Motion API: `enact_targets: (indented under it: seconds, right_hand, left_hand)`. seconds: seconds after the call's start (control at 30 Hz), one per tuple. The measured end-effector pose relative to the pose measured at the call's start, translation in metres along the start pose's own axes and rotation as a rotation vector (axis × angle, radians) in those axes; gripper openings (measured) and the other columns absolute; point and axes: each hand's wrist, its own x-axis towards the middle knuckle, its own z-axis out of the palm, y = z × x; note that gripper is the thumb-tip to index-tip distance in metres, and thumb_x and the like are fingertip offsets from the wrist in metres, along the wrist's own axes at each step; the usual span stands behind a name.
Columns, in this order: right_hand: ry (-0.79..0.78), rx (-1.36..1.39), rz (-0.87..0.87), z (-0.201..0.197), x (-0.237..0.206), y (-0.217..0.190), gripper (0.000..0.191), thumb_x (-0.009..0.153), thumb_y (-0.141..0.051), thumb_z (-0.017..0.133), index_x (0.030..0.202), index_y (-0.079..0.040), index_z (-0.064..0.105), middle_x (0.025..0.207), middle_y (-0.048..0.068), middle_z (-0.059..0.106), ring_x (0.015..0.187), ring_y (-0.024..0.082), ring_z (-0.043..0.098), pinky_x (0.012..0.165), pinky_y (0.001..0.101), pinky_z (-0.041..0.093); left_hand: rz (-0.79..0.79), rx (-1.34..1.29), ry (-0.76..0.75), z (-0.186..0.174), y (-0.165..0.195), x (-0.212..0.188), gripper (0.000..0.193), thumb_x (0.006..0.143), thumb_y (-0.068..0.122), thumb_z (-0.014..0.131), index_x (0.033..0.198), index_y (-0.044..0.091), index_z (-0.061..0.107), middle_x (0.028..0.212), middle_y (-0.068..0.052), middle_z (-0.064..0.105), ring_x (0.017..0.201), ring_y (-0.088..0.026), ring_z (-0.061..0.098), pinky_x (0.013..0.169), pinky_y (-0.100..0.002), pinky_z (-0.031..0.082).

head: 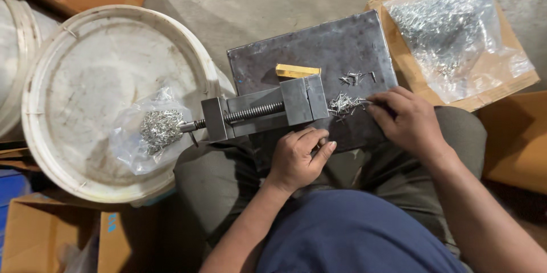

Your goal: The person picks up metal pins from a bag and a pile, and sorts them onto a metal plate next to a vise.

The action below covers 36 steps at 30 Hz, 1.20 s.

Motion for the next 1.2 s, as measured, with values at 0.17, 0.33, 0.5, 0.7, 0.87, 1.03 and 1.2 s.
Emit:
enact_targets:
  seconds: [0.17,0.33,0.5,0.7,0.87,1.03,1.2]
  right_hand:
    - [-0.023,0.019,-0.087,0.011,-0.007,-0.026,0.015,0.088,-0.017,0.078,0.100,-0.010,0.075,0.092,0.009,0.070,0.083,0.030,0.070,0.071,0.0394,0.055]
    - [-0.018,-0.029,-0.115,0.017,-0.005,-0.041,0.014,0.086,-0.017,0.078,0.099,-0.012,0.076,0.088,0.006,0.069,0.078,0.029,0.069,0.067,0.0390,0.055]
    - [-0.007,-0.055,-0.223,0.022,-0.003,-0.050,0.017,0.082,-0.013,0.074,0.099,-0.009,0.073,0.091,0.006,0.068,0.082,0.027,0.070,0.070,0.0385,0.056]
    - [-0.018,-0.124,-0.156,0.034,-0.003,-0.055,0.015,0.082,-0.011,0.076,0.097,-0.012,0.075,0.084,0.006,0.065,0.080,0.028,0.068,0.069,0.0402,0.055]
    - [-0.070,0.159,-0.079,0.033,-0.011,-0.045,0.013,0.089,-0.010,0.070,0.102,-0.008,0.070,0.092,0.007,0.068,0.082,0.021,0.068,0.070,0.0338,0.054]
    - [-0.391,1.280,0.641,0.033,-0.026,-0.026,0.008,0.100,-0.011,0.065,0.104,-0.004,0.067,0.085,0.005,0.066,0.064,0.009,0.052,0.056,0.0241,0.041]
    - [-0.411,1.460,0.709,0.049,-0.033,-0.015,0.012,0.102,-0.015,0.063,0.105,-0.004,0.064,0.086,0.005,0.068,0.061,0.007,0.048,0.053,0.0224,0.038]
  left_hand:
    - [0.028,0.023,0.028,0.001,-0.002,-0.003,0.013,0.094,0.015,0.072,0.101,0.004,0.069,0.085,-0.008,0.071,0.076,-0.027,0.072,0.068,-0.036,0.056]
    - [0.017,0.059,0.013,0.002,-0.002,-0.005,0.013,0.094,0.015,0.072,0.101,0.004,0.070,0.086,-0.008,0.072,0.075,-0.028,0.071,0.067,-0.038,0.055]
    - [0.031,0.074,0.015,0.001,-0.001,-0.005,0.011,0.095,0.014,0.070,0.102,0.005,0.069,0.091,-0.009,0.072,0.079,-0.030,0.071,0.069,-0.039,0.054]
    - [0.043,0.056,0.021,0.001,-0.003,-0.007,0.012,0.094,0.014,0.070,0.103,0.005,0.069,0.093,-0.010,0.072,0.081,-0.031,0.071,0.071,-0.040,0.055]
    - [0.042,0.052,0.049,0.003,-0.007,-0.009,0.017,0.094,0.015,0.072,0.108,0.005,0.071,0.101,-0.012,0.075,0.087,-0.031,0.073,0.078,-0.039,0.058]
    - [0.072,0.058,0.047,0.004,-0.013,-0.011,0.032,0.091,0.019,0.075,0.118,0.003,0.071,0.107,-0.015,0.076,0.091,-0.033,0.074,0.080,-0.040,0.059]
    - [0.101,0.037,0.041,0.004,-0.017,-0.014,0.027,0.093,0.020,0.074,0.114,0.004,0.072,0.107,-0.013,0.076,0.096,-0.030,0.075,0.089,-0.039,0.060]
